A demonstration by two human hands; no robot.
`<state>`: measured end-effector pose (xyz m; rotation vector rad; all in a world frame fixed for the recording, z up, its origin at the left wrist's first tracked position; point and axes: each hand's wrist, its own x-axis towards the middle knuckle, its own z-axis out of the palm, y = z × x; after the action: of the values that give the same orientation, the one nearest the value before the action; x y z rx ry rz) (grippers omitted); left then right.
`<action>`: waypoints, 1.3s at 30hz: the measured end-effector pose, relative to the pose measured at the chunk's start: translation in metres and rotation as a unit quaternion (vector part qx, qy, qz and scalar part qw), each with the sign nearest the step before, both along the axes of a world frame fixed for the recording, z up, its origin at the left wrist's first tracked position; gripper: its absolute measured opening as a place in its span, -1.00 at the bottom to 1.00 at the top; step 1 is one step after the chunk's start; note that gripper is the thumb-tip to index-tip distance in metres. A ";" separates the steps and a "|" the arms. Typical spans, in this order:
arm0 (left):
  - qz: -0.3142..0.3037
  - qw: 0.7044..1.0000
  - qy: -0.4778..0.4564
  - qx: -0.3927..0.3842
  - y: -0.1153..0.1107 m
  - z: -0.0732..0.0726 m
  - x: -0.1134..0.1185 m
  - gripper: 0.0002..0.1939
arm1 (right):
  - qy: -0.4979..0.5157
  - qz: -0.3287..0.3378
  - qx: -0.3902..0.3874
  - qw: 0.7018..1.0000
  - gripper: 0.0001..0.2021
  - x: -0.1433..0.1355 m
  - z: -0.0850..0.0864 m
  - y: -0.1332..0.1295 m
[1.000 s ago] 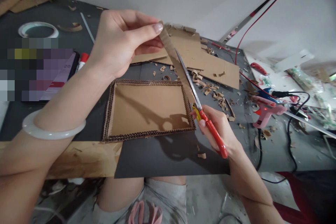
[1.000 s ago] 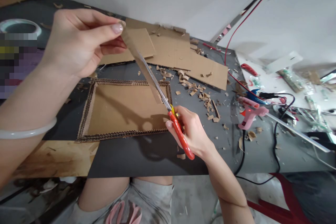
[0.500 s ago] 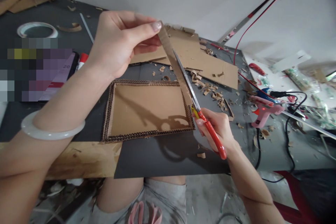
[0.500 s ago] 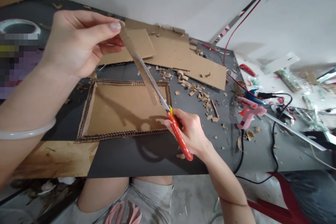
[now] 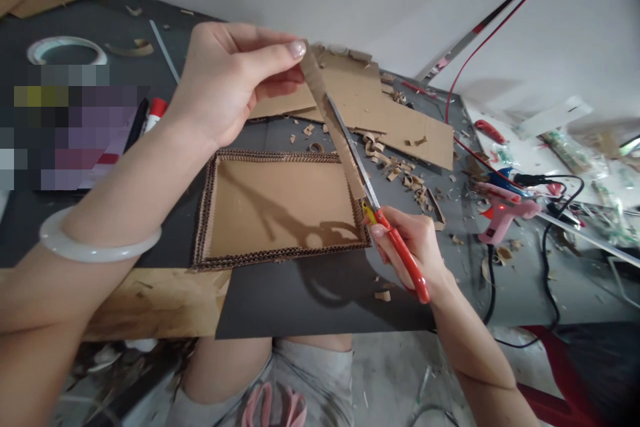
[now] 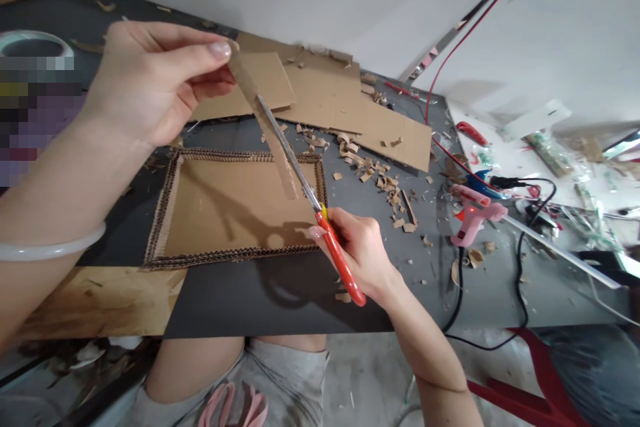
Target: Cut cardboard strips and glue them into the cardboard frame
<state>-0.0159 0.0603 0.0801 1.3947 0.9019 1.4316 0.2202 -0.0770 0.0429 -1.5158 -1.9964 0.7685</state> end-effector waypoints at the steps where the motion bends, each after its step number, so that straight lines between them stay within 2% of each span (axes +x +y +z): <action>1: 0.004 1.000 -0.001 -0.009 0.000 0.000 0.000 -0.75 | -0.001 0.001 -0.010 1.000 -0.59 0.001 0.000 0.001; 4: 0.008 0.999 -0.008 -0.030 0.000 0.000 0.002 -0.73 | -0.011 0.009 -0.028 1.000 -0.58 0.003 0.000 0.003; 10: -0.035 0.998 -0.006 -0.042 -0.007 0.002 0.005 -0.75 | -0.046 0.013 -0.006 0.999 -0.60 0.005 -0.001 0.003; 23: -0.044 0.999 0.009 -0.020 -0.011 0.004 0.003 -0.78 | -0.010 -0.005 -0.017 1.000 -0.60 0.003 -0.005 0.002; 25: -0.073 0.997 0.033 -0.013 -0.011 0.003 0.003 -0.80 | 0.001 -0.019 -0.009 1.000 -0.61 0.003 -0.005 0.002; 28: -0.149 0.984 0.098 -0.013 -0.012 0.001 0.003 -0.78 | 0.015 -0.031 0.001 0.999 -0.60 0.003 -0.005 0.003; 30: -0.172 0.978 0.117 -0.026 -0.013 0.000 0.004 -0.80 | 0.018 -0.030 -0.002 0.999 -0.59 0.003 -0.007 0.003; 33: -0.160 0.980 0.110 -0.046 -0.016 0.002 0.008 -0.85 | 0.019 -0.026 -0.005 0.999 -0.58 0.004 -0.009 0.004; 39: -0.160 0.980 0.114 -0.037 -0.020 0.006 0.012 -0.84 | 0.011 -0.024 -0.003 1.000 -0.59 0.003 -0.012 0.004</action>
<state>-0.0039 0.0398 0.0859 1.5874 0.8185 1.0017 0.2236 -0.0730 0.0312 -1.5476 -1.9357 0.7684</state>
